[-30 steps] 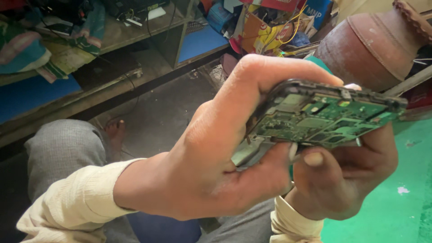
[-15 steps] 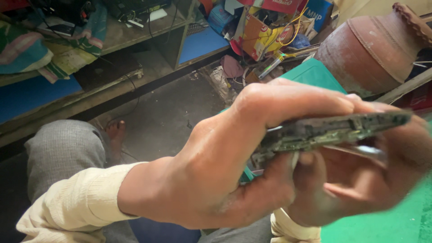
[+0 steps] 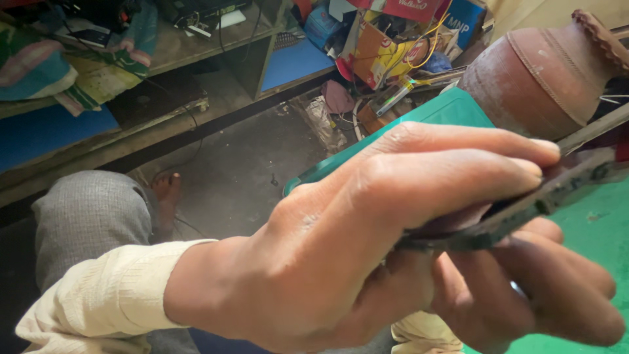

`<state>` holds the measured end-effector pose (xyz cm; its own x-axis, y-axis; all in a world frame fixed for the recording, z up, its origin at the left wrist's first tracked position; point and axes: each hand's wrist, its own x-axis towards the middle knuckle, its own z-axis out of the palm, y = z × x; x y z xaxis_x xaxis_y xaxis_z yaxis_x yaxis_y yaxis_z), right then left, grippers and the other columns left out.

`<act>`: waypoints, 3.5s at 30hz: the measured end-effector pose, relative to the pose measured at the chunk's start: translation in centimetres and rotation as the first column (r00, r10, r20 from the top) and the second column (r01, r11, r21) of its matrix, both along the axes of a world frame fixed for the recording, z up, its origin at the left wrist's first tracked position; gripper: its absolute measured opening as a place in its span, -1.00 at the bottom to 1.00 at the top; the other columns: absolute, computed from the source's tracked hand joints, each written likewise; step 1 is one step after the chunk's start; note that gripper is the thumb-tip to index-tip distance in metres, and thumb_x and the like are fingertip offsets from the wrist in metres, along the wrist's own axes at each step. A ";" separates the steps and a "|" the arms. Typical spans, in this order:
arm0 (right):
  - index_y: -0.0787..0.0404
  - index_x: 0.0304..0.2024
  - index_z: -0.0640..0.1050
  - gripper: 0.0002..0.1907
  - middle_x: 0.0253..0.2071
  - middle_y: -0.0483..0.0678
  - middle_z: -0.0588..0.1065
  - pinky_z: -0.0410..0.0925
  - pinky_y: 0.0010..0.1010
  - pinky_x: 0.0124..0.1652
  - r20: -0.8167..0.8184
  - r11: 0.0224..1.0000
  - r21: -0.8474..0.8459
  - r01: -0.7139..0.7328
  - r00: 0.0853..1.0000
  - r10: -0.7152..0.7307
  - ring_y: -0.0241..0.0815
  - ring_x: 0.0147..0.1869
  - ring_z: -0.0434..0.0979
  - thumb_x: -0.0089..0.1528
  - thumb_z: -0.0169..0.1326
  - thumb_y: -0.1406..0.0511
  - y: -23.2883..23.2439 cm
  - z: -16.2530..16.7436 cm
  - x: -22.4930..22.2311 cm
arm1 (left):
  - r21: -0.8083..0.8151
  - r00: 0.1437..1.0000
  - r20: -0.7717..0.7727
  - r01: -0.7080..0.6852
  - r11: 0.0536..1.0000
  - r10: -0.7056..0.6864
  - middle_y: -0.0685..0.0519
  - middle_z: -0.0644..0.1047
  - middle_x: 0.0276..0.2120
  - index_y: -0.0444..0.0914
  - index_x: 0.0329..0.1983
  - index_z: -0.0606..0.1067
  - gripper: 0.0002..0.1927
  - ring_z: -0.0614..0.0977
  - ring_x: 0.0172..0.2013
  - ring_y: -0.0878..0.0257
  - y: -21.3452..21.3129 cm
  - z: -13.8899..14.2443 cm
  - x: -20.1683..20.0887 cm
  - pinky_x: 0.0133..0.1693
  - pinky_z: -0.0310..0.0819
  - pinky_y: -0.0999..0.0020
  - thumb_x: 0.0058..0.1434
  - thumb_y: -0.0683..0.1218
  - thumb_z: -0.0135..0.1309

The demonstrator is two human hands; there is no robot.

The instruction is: The person sits on the floor holding a disassembled smartphone with its motherboard and battery exposed, prying and adjusting internal components by hand and with a small handheld tool, turning the phone over to work on different sides and reaching to a shelf to set down or retrieve parts.

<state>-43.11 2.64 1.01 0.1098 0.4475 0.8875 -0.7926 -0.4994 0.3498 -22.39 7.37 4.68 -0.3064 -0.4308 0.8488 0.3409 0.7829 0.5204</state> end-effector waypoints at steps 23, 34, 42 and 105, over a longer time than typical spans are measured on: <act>0.35 -0.07 0.38 -0.77 -0.04 -0.02 0.41 0.46 -0.36 0.05 0.068 0.437 0.892 -0.117 0.990 0.126 -0.14 -0.06 0.55 0.30 0.14 0.50 9.1 5.6 1.8 | 0.208 0.979 -0.082 0.198 0.958 -0.185 -0.14 0.40 0.31 -0.43 0.39 0.16 -0.65 0.56 0.26 0.22 0.6 1.2 0.1 0.43 0.43 0.46 0.62 -0.40 -0.13; 0.32 -0.19 0.37 -0.82 -0.11 0.00 0.38 0.33 -0.46 0.03 0.029 0.767 0.634 0.093 0.989 -0.145 -0.14 -0.06 0.47 0.33 0.15 0.48 9.1 -5.6 -6.9 | 0.265 0.932 -0.108 0.363 0.893 -0.347 -0.11 0.40 0.31 -0.40 0.40 0.19 -0.62 0.55 0.24 0.25 0.5 1.2 0.0 0.41 0.44 0.49 0.59 -0.39 -0.10; 0.29 -0.20 0.38 -0.84 -0.12 -0.01 0.37 0.31 -0.46 -0.01 0.053 0.849 0.528 0.031 0.996 -0.069 -0.15 -0.07 0.45 0.34 0.14 0.45 6.7 -1.7 -3.0 | 0.228 0.943 -0.077 0.333 0.915 -0.324 -0.10 0.41 0.29 -0.39 0.40 0.19 -0.62 0.56 0.23 0.26 0.6 1.2 -0.9 0.39 0.46 0.49 0.59 -0.39 -0.10; 0.12 -0.33 0.43 -0.78 -0.28 -0.09 0.24 0.11 -0.43 -0.26 0.035 1.000 -0.003 0.004 0.999 -0.004 -0.23 -0.19 0.23 0.39 0.04 0.20 -0.7 1.4 1.1 | 0.064 1.000 0.010 0.021 0.998 -0.021 -0.02 0.51 0.14 -0.35 0.37 0.20 -0.65 0.64 0.10 0.35 0.9 0.5 -1.1 0.19 0.57 0.55 0.59 -0.39 -0.11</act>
<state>-42.04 1.98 2.40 0.0807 0.4495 0.8896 -0.8064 -0.4952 0.3233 -23.48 8.32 5.15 -0.3249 -0.4773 0.8165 0.3511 0.7407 0.5727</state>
